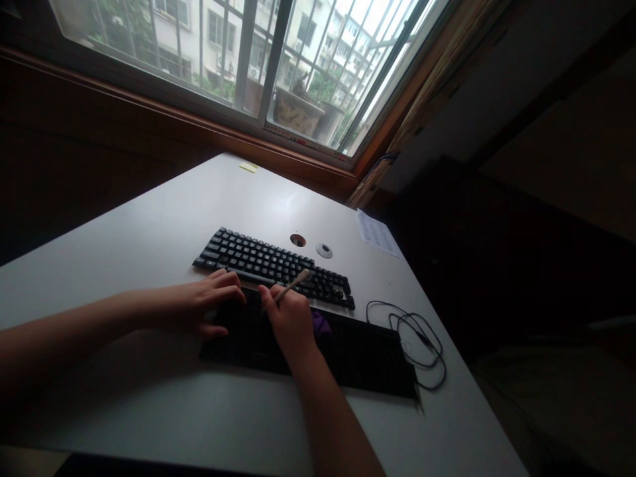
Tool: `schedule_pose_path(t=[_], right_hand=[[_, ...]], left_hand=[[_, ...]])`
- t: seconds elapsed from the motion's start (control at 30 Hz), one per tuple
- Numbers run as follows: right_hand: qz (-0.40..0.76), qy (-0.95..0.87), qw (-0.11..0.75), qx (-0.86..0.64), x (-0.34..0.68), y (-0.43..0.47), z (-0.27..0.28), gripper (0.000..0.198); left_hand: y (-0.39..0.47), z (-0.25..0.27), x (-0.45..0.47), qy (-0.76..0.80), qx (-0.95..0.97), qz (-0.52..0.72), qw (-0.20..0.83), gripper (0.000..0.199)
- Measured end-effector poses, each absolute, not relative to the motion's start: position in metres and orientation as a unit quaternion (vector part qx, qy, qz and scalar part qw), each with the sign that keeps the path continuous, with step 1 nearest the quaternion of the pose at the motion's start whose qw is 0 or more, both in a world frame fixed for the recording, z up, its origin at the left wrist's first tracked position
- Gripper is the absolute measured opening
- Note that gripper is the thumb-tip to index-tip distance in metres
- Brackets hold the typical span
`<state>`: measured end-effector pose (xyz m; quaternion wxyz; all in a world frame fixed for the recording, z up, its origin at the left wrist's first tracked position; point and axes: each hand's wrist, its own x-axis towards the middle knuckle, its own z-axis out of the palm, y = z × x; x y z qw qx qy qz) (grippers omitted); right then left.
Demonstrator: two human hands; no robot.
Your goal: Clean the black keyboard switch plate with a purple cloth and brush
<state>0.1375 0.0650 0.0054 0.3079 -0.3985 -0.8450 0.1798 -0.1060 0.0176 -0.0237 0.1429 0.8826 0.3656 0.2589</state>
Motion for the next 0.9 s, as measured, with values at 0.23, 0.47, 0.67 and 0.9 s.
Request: schedule_pose_path(t=[0.23, 0.47, 0.67, 0.9], right_hand=[[0.193, -0.843, 0.304, -0.399, 0.1373, 0.0646, 0.0058, 0.048], [0.2, -0.846, 0.295, -0.397, 0.1379, 0.0655, 0.0075, 0.047], [0.199, -0.825, 0.321, -0.42, 0.1394, 0.0671, 0.0052, 0.047], [0.234, -0.763, 0.389, -0.459, 0.1425, 0.0678, 0.004, 0.049]], left_hand=[[0.0161, -0.0206, -0.1052, 0.367, 0.883, 0.259, 0.137, 0.05], [0.0165, -0.0201, -0.1051, 0.364, 0.884, 0.261, 0.136, 0.049], [0.016, -0.0184, -0.1046, 0.367, 0.883, 0.257, 0.139, 0.049], [0.0166, -0.0201, -0.1055, 0.361, 0.884, 0.263, 0.137, 0.05]])
